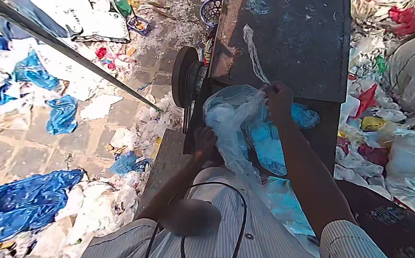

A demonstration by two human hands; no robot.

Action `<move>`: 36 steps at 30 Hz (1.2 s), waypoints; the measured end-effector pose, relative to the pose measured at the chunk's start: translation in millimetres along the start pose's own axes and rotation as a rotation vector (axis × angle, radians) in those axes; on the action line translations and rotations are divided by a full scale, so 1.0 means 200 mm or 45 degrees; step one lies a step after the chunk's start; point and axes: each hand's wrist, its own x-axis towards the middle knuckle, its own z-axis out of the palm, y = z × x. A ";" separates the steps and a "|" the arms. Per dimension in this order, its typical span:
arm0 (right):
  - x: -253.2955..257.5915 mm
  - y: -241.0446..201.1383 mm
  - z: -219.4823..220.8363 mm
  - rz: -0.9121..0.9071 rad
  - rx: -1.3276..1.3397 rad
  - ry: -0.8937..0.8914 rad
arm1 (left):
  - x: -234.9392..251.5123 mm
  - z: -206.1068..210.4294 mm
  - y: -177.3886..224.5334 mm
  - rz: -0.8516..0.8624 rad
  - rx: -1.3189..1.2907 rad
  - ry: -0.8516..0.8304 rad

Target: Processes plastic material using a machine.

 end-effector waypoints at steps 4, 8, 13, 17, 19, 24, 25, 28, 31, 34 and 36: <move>-0.09 -0.11 -0.15 0.003 0.627 0.162 | 0.21 -0.09 -0.01 -0.242 0.002 -0.573; -0.20 -0.18 -0.33 0.050 0.729 0.218 | 0.40 -0.30 0.04 -0.408 -0.221 -0.480; -0.31 -0.17 -0.41 0.142 0.807 0.269 | 0.63 -0.36 0.26 0.135 -0.460 -0.194; -0.43 -0.15 -0.44 0.157 0.903 0.289 | 0.67 -0.18 0.38 0.376 -0.116 -0.547; -0.50 -0.09 -0.55 0.143 0.911 0.349 | 0.62 -0.05 0.25 0.406 -0.041 -0.438; -0.85 0.18 -0.81 0.375 0.719 0.509 | 0.54 0.00 0.03 0.305 -0.069 -0.481; -0.91 0.21 -0.84 0.421 0.728 0.547 | 0.54 0.00 0.02 0.258 -0.157 -0.474; -1.06 0.24 -0.85 0.485 0.542 0.573 | 0.61 -0.08 0.11 0.120 -0.408 -0.450; -1.11 0.22 -0.78 0.409 0.236 0.430 | 0.72 -0.31 0.32 -0.055 -0.543 -0.564; -1.07 0.10 -0.60 0.324 0.284 0.269 | 0.78 -0.51 0.51 -0.049 -0.738 -0.593; -1.03 0.05 -0.44 0.256 0.448 0.233 | 0.75 -0.56 0.65 -0.100 -1.115 -0.577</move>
